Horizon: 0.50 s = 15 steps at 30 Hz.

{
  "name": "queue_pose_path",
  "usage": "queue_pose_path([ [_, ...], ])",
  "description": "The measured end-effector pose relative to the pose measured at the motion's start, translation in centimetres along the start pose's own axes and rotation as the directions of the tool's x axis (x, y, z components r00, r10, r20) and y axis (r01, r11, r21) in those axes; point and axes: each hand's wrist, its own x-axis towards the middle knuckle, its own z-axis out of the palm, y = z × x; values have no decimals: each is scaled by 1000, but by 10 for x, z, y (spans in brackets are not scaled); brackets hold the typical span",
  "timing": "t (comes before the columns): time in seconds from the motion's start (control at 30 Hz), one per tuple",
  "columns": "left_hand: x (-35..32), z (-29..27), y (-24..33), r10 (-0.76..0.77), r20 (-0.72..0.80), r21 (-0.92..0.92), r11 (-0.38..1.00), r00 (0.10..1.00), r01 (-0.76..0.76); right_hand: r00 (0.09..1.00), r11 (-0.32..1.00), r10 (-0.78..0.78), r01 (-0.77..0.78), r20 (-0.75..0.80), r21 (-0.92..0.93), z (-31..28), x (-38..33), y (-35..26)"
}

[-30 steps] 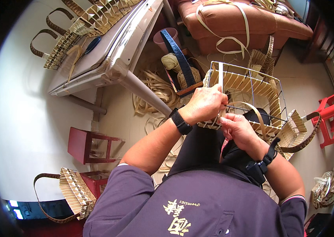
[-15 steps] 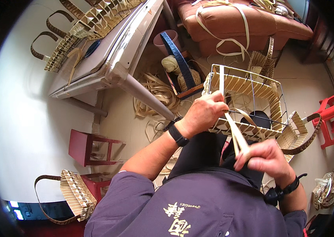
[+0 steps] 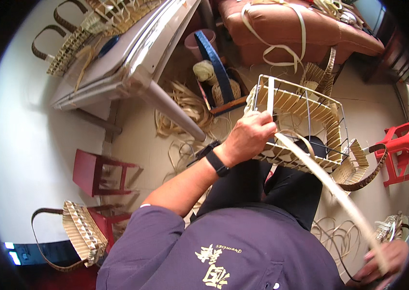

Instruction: The person weaves a basket by hand, threading flexible light-colored strips through a metal frame and over existing woven layers. They repeat the weaving pattern by passing the strips over and under the frame wires to build the sides of the basket.

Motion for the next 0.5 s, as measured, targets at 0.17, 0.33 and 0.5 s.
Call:
queue_pose_path([
  [0.17,17,7,9,-108,17,-104,989,994,109,705,915,80,-333,-705,-229,-130,-63,39],
  [0.33,13,4,13,-297,21,-71,952,955,298,706,900,-198,-144,-680,-411,-16,59,60],
  [0.5,11,1,9,-310,47,-20,950,950,311,919,814,-56,-184,-389,-551,75,177,89],
])
